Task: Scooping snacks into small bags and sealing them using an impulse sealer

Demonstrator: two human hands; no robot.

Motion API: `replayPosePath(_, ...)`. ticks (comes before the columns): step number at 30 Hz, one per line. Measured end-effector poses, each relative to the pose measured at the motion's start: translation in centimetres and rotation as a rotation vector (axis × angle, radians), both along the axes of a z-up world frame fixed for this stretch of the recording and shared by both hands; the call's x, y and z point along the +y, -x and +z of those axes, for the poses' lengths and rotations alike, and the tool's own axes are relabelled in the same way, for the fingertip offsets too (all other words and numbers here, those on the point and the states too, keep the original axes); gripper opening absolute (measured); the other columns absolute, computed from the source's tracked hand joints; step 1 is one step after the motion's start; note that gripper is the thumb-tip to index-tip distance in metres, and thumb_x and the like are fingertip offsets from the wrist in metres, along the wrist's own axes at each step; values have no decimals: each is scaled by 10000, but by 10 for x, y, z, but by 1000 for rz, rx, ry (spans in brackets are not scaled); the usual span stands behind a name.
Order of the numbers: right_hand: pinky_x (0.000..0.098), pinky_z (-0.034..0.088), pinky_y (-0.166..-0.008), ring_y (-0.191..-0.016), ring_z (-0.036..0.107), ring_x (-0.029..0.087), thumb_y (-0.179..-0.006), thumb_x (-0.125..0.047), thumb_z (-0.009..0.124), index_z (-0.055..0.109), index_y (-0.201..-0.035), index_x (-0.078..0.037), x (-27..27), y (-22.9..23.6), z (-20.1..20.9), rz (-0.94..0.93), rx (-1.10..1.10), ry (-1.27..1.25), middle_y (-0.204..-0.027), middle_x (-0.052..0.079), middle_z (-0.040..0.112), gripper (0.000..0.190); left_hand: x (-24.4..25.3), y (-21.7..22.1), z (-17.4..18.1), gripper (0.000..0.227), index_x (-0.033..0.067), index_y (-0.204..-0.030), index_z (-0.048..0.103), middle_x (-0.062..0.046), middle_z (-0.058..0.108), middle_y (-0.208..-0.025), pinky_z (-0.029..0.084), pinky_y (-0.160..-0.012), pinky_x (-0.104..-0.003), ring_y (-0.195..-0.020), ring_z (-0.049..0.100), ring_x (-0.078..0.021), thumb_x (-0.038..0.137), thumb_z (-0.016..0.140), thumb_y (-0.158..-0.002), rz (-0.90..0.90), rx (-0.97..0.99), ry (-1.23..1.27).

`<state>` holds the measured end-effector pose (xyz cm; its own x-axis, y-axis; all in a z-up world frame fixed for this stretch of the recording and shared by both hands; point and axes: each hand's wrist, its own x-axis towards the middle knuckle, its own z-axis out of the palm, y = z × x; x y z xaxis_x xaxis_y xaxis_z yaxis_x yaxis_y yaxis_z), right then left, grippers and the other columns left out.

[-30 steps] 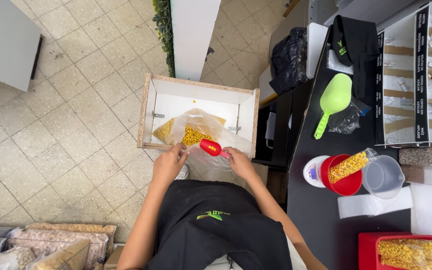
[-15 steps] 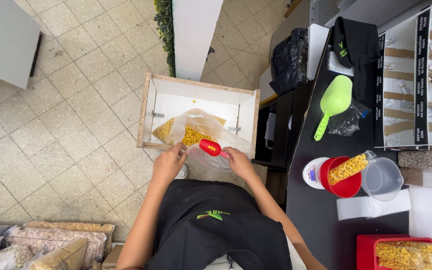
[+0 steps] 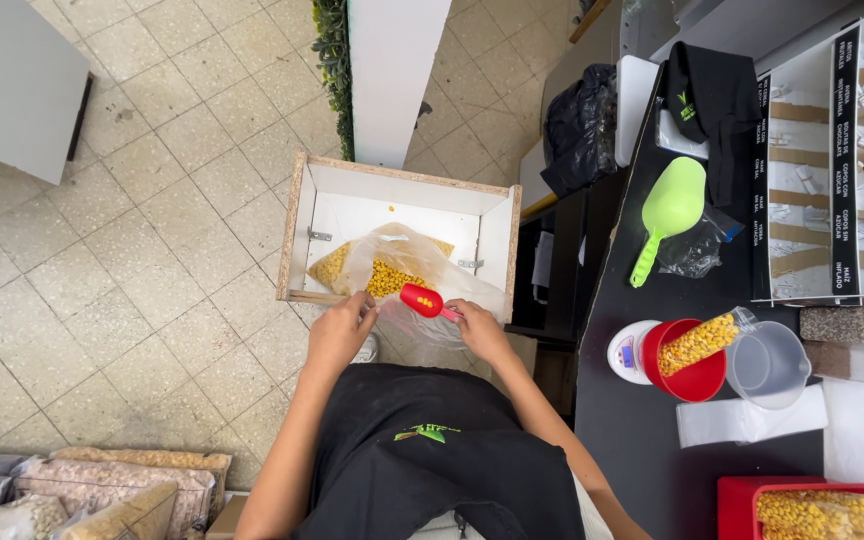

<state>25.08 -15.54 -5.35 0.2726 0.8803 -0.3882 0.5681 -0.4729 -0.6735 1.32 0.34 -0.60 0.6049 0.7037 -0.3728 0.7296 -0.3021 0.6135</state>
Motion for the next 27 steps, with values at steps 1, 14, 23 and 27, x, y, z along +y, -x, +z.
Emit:
replayPosePath(1, 550, 535, -972, -1114, 667, 472, -981, -67, 555, 634, -1287, -199, 0, 0, -1, 0, 0, 0, -1104, 242, 702, 343, 0, 0, 1, 178, 227, -1090, 651, -70, 763, -951, 593, -817, -512, -928, 752, -346, 358, 584, -992, 0, 0, 0)
replayPosePath(14, 542, 541, -971, -1115, 672, 462, -979, -60, 554, 628, -1291, -194, 1, -1, -5, -10, -1, 6, -1109, 236, 704, 347, 0, 1, 4, 191, 214, -1091, 648, -76, 762, -962, 593, -823, -512, -938, 750, -355, 365, 577, -998, -12, 16, 7)
replayPosePath(23, 537, 543, -966, -1106, 674, 461, -975, -44, 553, 631, -1281, -183, -1, 1, -6, -17, 3, -35, -1086, 243, 703, 345, 3, 4, 15, 202, 185, -1021, 661, -89, 755, -927, 591, -817, -512, -931, 746, -373, 367, 578, -992, -43, 56, -29)
replayPosePath(27, 548, 540, -963, -1099, 674, 472, -969, -36, 552, 632, -1282, -165, -4, 2, -11, -21, 7, -48, -1080, 255, 704, 348, 4, 7, 17, 232, 185, -962, 682, -72, 754, -873, 595, -813, -489, -912, 752, -353, 391, 576, -974, -70, 122, -49)
